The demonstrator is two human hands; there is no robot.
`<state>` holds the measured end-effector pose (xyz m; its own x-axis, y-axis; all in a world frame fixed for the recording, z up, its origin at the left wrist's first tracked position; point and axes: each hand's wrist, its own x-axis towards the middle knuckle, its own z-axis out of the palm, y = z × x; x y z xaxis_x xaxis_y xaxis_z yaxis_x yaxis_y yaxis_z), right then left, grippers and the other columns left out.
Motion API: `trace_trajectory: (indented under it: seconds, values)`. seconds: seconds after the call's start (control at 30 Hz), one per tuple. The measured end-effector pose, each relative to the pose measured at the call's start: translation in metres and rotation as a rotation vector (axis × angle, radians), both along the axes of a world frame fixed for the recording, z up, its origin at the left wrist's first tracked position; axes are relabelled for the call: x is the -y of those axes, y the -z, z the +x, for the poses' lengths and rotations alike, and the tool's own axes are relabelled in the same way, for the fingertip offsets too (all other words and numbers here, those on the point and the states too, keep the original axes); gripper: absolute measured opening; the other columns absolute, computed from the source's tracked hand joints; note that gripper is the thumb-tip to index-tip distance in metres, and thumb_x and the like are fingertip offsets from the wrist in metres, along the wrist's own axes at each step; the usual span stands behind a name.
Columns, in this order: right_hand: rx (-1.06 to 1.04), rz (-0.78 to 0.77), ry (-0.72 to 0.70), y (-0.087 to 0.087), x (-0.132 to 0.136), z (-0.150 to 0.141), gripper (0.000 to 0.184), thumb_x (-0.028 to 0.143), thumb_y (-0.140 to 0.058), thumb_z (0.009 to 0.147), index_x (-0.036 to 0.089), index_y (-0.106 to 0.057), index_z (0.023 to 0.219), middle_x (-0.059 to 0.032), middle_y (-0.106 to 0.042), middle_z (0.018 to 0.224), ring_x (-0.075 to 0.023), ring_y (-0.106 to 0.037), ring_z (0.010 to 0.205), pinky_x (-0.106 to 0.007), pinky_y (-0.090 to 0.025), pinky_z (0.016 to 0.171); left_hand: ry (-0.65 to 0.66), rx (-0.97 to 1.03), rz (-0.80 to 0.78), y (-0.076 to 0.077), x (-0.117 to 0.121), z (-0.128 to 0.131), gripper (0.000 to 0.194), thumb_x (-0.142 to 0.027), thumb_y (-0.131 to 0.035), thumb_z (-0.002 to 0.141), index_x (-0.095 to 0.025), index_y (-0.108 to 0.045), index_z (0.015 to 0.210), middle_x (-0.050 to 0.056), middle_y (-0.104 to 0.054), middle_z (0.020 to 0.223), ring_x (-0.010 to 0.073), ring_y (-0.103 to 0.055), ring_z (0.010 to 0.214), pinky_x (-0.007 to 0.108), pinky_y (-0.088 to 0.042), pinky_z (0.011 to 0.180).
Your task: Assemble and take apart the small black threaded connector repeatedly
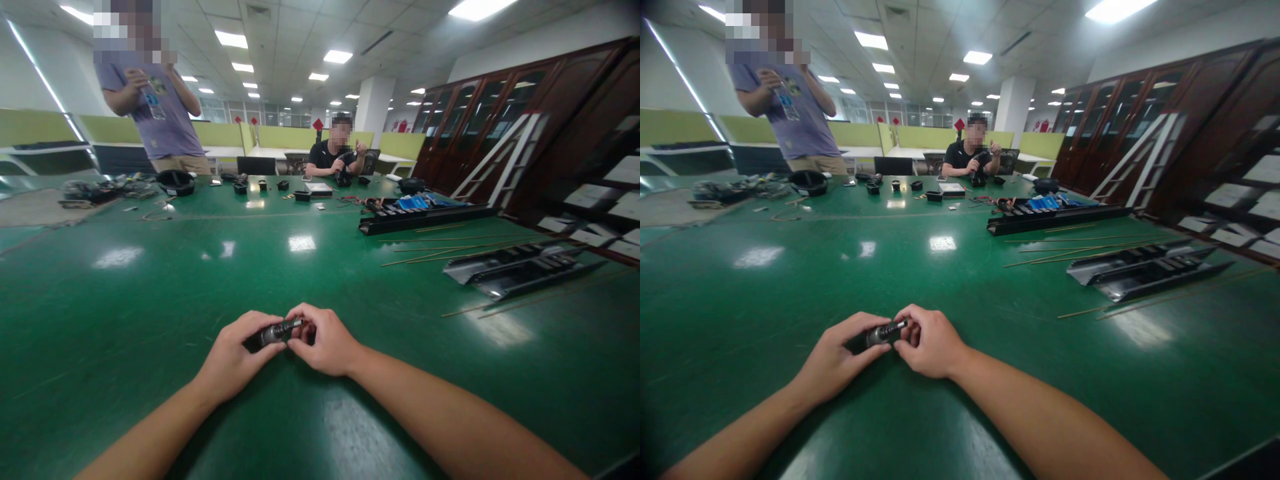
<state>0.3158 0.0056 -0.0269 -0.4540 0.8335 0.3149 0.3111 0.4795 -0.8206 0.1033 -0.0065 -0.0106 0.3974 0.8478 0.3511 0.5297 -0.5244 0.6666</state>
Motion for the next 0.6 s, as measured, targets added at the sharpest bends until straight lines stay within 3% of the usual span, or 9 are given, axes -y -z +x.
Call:
trace_trajectory:
  seconds: [0.23,0.4,0.6]
  values:
    - [0.022,0.008,0.026,-0.0016,0.0006,0.0001,0.030,0.017,-0.067,0.075,0.020,-0.059,0.103,0.0030,-0.063,0.075,-0.0107,-0.057,0.058,-0.021,-0.045,0.058,-0.081,0.029,-0.062,0.0077,-0.0004,-0.0012,0.047,-0.031,-0.074,0.081,-0.028,-0.055,0.124,0.000,-0.068,0.105,0.0174,-0.064,0.097,0.030,-0.048,0.091]
    - [0.017,0.043,0.035,-0.0045,0.0009,0.0003,0.029,0.017,-0.067,0.074,0.020,-0.060,0.102,0.0009,-0.065,0.080,-0.0125,-0.060,0.065,-0.022,-0.046,0.062,-0.078,-0.019,-0.040,0.0066,-0.0002,-0.0005,0.024,-0.030,-0.073,0.081,-0.026,-0.064,0.102,-0.002,-0.069,0.098,0.0163,-0.064,0.091,0.028,-0.048,0.082]
    - [0.064,0.088,0.032,-0.0053,0.0013,0.0006,0.019,0.017,-0.068,0.074,0.019,-0.066,0.093,0.0012,-0.067,0.076,-0.0133,-0.061,0.065,-0.023,-0.045,0.063,-0.059,-0.033,-0.005,0.0083,-0.0013,-0.0009,0.022,-0.030,-0.073,0.080,-0.025,-0.065,0.100,-0.002,-0.069,0.095,0.0157,-0.065,0.088,0.027,-0.048,0.080]
